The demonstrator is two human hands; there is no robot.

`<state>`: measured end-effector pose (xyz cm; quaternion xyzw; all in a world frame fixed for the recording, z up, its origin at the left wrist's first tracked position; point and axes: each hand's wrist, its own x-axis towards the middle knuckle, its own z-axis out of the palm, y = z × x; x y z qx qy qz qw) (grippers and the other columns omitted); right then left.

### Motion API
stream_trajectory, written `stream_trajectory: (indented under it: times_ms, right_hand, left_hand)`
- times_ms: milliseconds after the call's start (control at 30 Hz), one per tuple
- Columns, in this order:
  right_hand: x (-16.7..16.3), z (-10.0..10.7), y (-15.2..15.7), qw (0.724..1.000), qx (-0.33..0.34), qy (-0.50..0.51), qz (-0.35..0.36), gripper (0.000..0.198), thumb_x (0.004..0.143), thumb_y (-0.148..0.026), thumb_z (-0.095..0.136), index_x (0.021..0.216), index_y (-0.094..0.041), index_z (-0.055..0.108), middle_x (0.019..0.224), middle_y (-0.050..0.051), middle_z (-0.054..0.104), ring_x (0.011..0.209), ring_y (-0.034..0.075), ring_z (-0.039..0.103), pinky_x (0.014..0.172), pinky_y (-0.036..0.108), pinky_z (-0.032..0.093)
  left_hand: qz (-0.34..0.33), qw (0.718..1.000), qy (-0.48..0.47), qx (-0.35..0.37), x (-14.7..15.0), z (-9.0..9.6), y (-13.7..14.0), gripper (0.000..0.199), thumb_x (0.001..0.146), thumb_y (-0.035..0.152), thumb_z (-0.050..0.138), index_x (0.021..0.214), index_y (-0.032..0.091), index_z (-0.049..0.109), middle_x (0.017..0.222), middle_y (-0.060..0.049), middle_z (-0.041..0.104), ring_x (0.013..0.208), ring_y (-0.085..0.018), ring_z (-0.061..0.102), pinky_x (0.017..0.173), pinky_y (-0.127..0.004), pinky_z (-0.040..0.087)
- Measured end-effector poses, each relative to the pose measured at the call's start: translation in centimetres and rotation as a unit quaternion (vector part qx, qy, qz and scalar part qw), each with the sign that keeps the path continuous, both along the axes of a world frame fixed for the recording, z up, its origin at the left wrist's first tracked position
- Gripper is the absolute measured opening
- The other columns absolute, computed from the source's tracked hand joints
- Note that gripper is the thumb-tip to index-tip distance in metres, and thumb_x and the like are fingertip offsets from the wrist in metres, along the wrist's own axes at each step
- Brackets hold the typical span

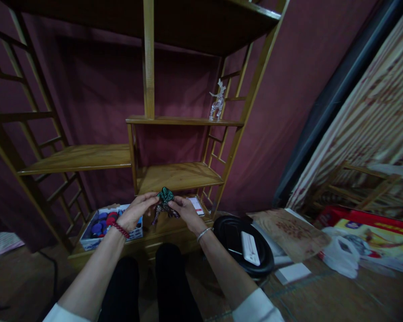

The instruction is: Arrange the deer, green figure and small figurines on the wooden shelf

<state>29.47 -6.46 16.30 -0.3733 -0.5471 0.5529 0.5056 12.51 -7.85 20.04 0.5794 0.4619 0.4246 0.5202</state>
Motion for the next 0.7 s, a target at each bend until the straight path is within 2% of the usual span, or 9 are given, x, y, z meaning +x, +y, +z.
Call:
stream_trajectory:
  times_ms: [233, 400, 567, 700]
  right_hand:
    - [0.6, 1.2, -0.1, 1.0, 0.011, 0.009, -0.001, 0.032, 0.061, -0.037, 0.065, 0.083, -0.014, 0.063, 0.074, 0.001, 0.063, 0.064, 0.011, 0.053, 0.061, 0.023, 0.04]
    - [1.0, 1.9, 0.4, 1.0, 0.03, 0.007, 0.003, 0.033, 0.061, -0.038, 0.065, 0.084, -0.014, 0.063, 0.075, 0.001, 0.064, 0.065, 0.012, 0.055, 0.062, 0.024, 0.04]
    - [1.0, 3.0, 0.7, 0.999, 0.039, 0.007, 0.004, 0.034, 0.06, -0.04, 0.066, 0.083, -0.014, 0.064, 0.074, 0.002, 0.065, 0.067, 0.013, 0.056, 0.065, 0.025, 0.041]
    - [1.0, 4.0, 1.0, 0.999, 0.05, 0.007, 0.002, 0.037, 0.059, -0.041, 0.067, 0.085, -0.014, 0.063, 0.077, 0.003, 0.065, 0.07, 0.015, 0.058, 0.068, 0.027, 0.042]
  left_hand:
    - [0.013, 0.999, -0.036, 0.018, 0.6, 0.8, -0.4, 0.052, 0.064, 0.041, 0.061, 0.105, 0.01, 0.054, 0.076, -0.005, 0.061, 0.06, -0.01, 0.051, 0.052, -0.021, 0.039]
    - [0.038, 0.997, -0.042, 0.043, 1.3, 1.6, -0.7, 0.053, 0.063, 0.043, 0.062, 0.103, 0.009, 0.055, 0.067, -0.002, 0.06, 0.056, -0.01, 0.052, 0.053, -0.022, 0.041]
    - [0.057, 0.995, -0.038, 0.074, 1.7, 2.3, -0.6, 0.054, 0.059, 0.039, 0.066, 0.104, 0.011, 0.055, 0.073, -0.003, 0.063, 0.067, -0.013, 0.057, 0.062, -0.025, 0.045]
    - [0.044, 0.994, -0.057, 0.077, 1.7, 2.6, -0.3, 0.059, 0.056, 0.034, 0.068, 0.108, 0.012, 0.051, 0.083, -0.006, 0.065, 0.074, -0.015, 0.059, 0.071, -0.029, 0.046]
